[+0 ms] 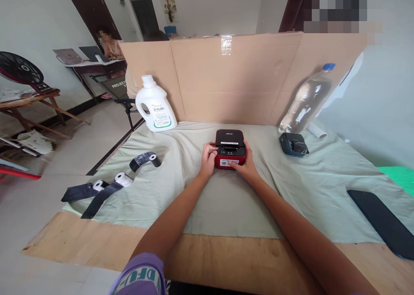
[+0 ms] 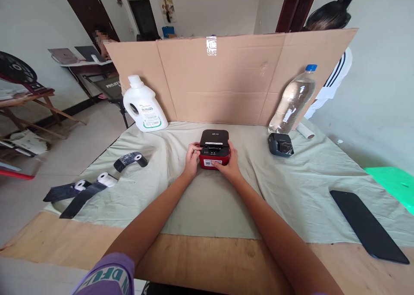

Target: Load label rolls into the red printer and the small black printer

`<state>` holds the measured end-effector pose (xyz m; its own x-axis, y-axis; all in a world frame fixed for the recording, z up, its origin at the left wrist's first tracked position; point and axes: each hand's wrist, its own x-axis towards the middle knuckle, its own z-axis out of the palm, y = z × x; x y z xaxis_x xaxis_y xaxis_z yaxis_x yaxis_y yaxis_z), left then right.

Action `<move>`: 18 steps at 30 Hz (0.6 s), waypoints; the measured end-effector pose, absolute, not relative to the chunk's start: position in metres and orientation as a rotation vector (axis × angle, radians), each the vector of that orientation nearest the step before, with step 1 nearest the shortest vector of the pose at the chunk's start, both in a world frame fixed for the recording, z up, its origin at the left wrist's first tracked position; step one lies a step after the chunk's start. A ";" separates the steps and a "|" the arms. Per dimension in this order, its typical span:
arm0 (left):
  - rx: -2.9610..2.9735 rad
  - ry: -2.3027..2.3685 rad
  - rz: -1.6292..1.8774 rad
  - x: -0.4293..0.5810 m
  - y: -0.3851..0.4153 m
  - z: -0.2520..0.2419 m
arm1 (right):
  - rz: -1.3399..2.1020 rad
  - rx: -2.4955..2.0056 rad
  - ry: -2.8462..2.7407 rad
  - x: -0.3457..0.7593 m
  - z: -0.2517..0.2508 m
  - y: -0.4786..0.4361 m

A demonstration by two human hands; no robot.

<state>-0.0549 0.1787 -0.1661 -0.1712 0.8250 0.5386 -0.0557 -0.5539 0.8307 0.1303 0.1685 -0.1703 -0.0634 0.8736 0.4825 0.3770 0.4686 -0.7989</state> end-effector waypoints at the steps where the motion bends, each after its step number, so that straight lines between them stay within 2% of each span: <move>1: 1.468 0.906 1.796 -0.055 0.177 -0.166 | 0.591 -1.098 -1.633 0.130 -0.169 0.168; 18: 1.600 1.027 1.775 -0.056 0.163 -0.156 | 0.576 -1.130 -1.606 0.129 -0.168 0.168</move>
